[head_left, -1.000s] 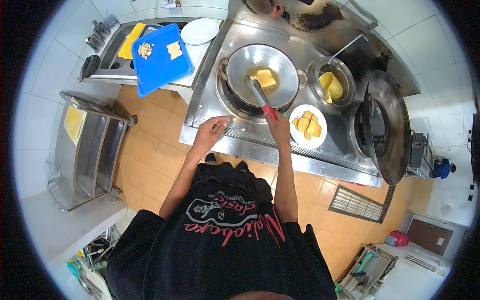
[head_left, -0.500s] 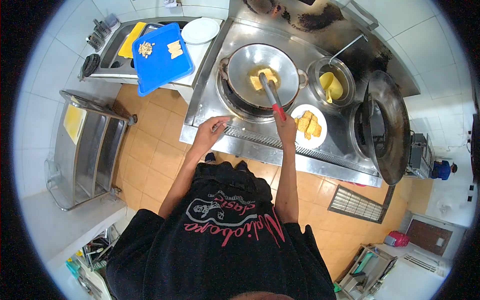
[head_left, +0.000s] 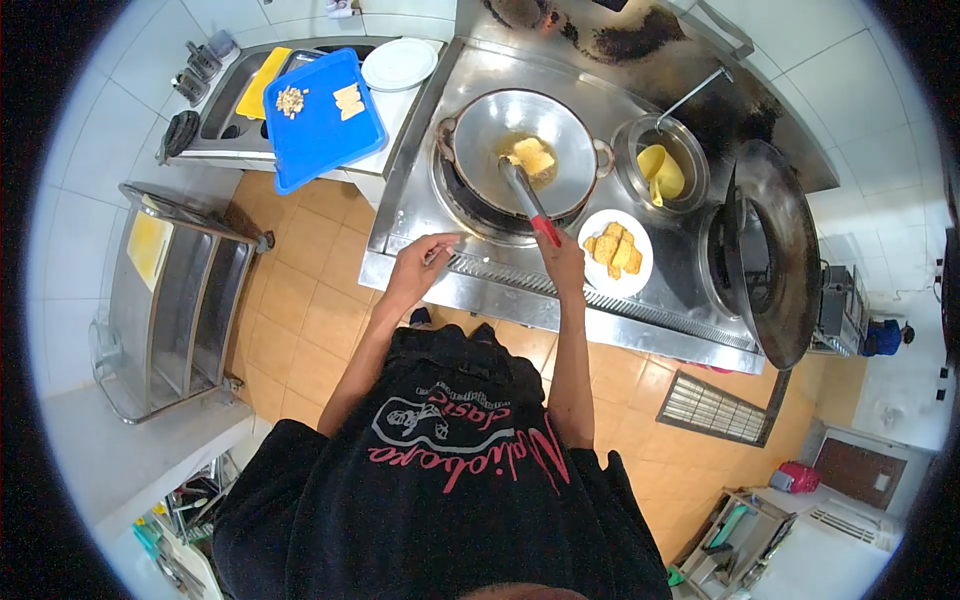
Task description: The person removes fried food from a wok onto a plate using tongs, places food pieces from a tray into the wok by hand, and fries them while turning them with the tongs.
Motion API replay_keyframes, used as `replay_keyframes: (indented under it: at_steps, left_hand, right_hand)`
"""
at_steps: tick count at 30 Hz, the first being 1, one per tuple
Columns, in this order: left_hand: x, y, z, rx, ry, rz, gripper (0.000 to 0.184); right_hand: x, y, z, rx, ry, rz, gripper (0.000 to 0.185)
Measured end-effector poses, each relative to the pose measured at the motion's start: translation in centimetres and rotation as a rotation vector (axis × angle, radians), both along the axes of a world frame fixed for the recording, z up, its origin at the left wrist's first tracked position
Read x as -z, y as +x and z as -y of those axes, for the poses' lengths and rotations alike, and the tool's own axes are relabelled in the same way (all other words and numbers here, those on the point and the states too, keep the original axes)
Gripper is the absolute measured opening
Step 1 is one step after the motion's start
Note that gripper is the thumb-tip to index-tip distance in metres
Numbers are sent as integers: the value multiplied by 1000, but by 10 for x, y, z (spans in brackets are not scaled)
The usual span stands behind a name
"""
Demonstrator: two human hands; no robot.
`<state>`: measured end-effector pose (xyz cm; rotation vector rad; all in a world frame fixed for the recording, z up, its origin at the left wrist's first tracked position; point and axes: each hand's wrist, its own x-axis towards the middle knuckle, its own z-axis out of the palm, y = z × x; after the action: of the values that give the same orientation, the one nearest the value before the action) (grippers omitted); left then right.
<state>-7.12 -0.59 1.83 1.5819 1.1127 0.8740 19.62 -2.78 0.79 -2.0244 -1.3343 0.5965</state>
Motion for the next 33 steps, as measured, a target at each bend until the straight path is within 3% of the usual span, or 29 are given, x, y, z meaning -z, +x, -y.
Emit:
replay_keyframes:
  at_steps: [16,33]
  left_hand:
    - [0,12,-2,43,-12,-56,24]
    - [0,1,3,1,-4,-69,23]
  right_hand:
    - [2,4,16,87,18,84,37]
    - [9,26,10,157,25,67,44]
